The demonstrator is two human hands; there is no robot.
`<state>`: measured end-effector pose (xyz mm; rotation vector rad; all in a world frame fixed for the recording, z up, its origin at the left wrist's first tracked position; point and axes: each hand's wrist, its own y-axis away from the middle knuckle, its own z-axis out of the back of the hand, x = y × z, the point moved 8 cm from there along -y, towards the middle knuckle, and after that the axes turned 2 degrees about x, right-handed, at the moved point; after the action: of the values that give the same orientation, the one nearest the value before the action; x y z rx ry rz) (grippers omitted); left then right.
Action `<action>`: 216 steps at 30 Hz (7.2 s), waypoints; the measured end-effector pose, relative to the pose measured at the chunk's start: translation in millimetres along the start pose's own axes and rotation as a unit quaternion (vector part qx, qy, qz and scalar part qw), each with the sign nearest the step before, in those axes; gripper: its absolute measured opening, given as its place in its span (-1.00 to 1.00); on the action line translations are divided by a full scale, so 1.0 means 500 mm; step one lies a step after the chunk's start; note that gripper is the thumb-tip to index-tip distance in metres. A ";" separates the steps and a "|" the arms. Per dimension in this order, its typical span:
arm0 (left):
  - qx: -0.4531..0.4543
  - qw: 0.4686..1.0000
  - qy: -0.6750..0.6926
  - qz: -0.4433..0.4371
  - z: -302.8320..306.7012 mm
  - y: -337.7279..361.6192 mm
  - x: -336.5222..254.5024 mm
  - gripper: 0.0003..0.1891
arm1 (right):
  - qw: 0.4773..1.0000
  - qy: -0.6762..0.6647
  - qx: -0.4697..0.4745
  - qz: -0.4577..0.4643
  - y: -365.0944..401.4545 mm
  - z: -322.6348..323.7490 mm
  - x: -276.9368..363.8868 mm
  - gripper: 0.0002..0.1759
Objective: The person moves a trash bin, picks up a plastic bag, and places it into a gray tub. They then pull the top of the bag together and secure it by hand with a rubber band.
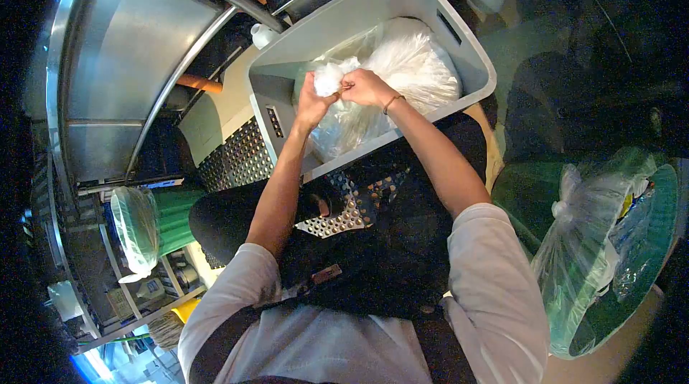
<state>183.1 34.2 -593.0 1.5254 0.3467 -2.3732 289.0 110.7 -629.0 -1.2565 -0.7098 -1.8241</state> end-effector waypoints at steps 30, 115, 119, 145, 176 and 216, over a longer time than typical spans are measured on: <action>-0.005 0.994 -0.093 -0.052 -0.016 -0.001 0.008 -0.40 | 0.999 -0.020 0.025 0.003 0.001 -0.014 -0.011 -0.85; 0.059 0.908 0.305 0.283 -0.004 0.012 0.128 -0.61 | 0.951 -0.225 0.172 -0.126 0.002 -0.041 -0.043 -0.88; 0.140 0.981 -0.002 0.132 0.023 -0.025 0.052 -0.60 | 0.965 -0.215 0.092 -0.118 -0.005 -0.017 -0.025 -0.85; 0.227 0.964 -0.117 -0.068 -0.035 0.011 -0.095 -0.78 | 0.996 -0.070 -0.058 0.003 -0.028 0.033 -0.012 -0.83; -0.124 0.944 -0.289 -0.098 0.041 -0.061 -0.028 -0.76 | 0.987 0.117 -0.113 -0.007 -0.018 0.009 0.022 -0.82; -0.009 0.955 -0.286 -0.082 -0.010 0.032 -0.024 -0.51 | 0.980 0.104 -0.160 0.048 0.008 0.017 0.048 -0.87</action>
<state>198.0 22.4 -584.9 0.7613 0.3638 -2.7889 291.9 108.1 -603.6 -1.2493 -0.2420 -2.0061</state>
